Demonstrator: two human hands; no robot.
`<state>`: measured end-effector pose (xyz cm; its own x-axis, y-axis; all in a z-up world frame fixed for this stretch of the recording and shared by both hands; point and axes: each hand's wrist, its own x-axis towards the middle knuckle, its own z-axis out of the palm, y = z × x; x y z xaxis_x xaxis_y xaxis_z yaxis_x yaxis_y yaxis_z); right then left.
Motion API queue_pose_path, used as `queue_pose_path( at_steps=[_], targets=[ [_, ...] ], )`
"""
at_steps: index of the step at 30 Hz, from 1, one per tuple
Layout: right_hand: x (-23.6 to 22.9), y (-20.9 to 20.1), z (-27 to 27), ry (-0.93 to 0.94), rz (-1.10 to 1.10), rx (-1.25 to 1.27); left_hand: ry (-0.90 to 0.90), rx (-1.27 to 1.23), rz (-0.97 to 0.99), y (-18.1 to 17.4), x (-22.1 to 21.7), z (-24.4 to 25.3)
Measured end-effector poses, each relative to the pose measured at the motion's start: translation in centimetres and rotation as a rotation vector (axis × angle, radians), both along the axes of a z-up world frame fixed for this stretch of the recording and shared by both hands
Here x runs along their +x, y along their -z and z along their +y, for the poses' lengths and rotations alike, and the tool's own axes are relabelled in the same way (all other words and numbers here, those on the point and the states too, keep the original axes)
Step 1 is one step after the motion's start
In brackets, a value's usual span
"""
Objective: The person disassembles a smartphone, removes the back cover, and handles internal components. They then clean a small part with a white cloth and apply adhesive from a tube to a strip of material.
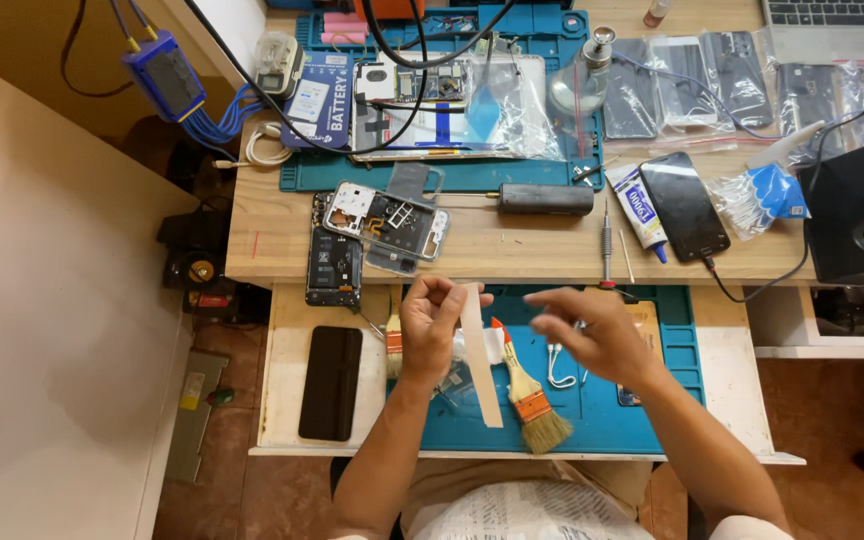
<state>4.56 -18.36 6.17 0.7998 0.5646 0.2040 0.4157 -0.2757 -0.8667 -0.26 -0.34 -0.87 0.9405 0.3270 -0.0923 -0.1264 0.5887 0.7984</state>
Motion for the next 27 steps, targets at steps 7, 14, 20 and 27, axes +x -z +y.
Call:
queue_pose_path(
  at_steps=[7, 14, 20, 27],
  targets=[
    [-2.4, 4.1, -0.7, -0.078, 0.093, 0.031, 0.078, 0.086, -0.025, -0.8, -0.6, -2.5],
    [-2.0, 3.6, -2.7, -0.067, 0.06, 0.128, 0.181, 0.153, 0.015, 0.3, -0.8, -3.2],
    [2.5, 1.5, -5.4, 0.134, -0.048, 0.019, 0.226, 0.257, 0.032, 0.3, -0.7, -3.1],
    [13.5, 0.4, -5.1, 0.246, -0.244, -0.364, 0.279, 0.317, 0.156, -0.9, -0.8, -2.8]
  ],
)
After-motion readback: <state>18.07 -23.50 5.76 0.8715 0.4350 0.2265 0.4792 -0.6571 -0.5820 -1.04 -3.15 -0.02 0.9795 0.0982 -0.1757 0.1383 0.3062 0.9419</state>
